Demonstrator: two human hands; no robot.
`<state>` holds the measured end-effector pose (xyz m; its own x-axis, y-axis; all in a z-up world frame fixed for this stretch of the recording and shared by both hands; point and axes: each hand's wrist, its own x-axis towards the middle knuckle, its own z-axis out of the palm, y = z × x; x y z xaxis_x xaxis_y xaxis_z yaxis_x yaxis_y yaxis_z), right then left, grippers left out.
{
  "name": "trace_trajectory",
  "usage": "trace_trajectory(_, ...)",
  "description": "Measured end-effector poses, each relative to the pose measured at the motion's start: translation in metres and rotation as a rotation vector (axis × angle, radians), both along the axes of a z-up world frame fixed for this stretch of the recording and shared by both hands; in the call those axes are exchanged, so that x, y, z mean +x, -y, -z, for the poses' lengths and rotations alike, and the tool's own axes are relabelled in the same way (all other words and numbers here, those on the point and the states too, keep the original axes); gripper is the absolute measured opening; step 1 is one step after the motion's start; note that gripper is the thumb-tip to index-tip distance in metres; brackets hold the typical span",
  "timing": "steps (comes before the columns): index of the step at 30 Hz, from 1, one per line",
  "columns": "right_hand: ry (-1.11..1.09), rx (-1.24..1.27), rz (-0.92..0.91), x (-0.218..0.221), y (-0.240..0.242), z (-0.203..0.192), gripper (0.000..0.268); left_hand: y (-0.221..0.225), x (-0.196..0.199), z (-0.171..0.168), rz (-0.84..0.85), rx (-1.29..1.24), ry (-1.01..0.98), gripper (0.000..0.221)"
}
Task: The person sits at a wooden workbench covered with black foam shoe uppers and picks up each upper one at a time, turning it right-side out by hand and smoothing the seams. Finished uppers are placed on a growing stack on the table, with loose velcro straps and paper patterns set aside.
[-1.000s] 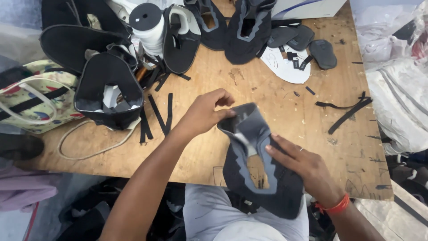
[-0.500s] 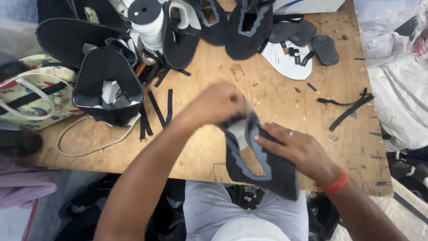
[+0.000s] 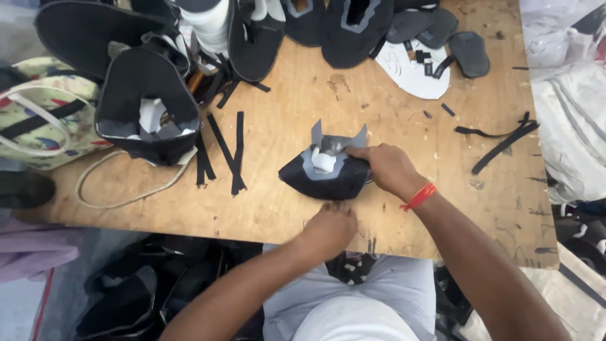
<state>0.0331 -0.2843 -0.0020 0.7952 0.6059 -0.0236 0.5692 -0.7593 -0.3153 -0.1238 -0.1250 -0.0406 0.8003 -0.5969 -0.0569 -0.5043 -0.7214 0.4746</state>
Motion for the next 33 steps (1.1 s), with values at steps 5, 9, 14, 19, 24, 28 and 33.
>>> trace_trajectory(5,-0.115,-0.089,0.067,0.007,0.003,-0.010,0.067,0.019,-0.048,0.047,0.135,0.058,0.063,0.025)
trace_trajectory(9,-0.095,-0.033,0.001,0.013,0.006,-0.009,0.072,-0.027,-0.036,-0.012,-0.328,0.279,-0.191,0.032)
trace_trajectory(14,-0.133,0.198,-0.094,0.011,0.011,-0.008,0.060,-0.067,-0.013,-0.047,-0.599,0.138,0.570,0.084)
trace_trajectory(19,-0.081,0.114,-0.033,0.005,0.011,-0.018,0.072,-0.079,0.017,-0.063,-0.445,-0.306,0.939,0.058)
trace_trajectory(24,0.044,-0.066,0.021,-0.022,-0.012,-0.013,0.058,-0.055,0.049,-0.066,-0.598,-0.231,0.363,0.035)
trace_trajectory(28,0.278,-0.190,0.010,-0.022,-0.002,0.019,0.022,-0.038,0.068,-0.083,-0.874,-0.419,0.091,0.030)
trace_trajectory(33,0.108,0.008,0.132,0.008,0.024,0.030,0.013,-0.023,0.013,-0.077,-0.144,-0.548,0.755,0.022)
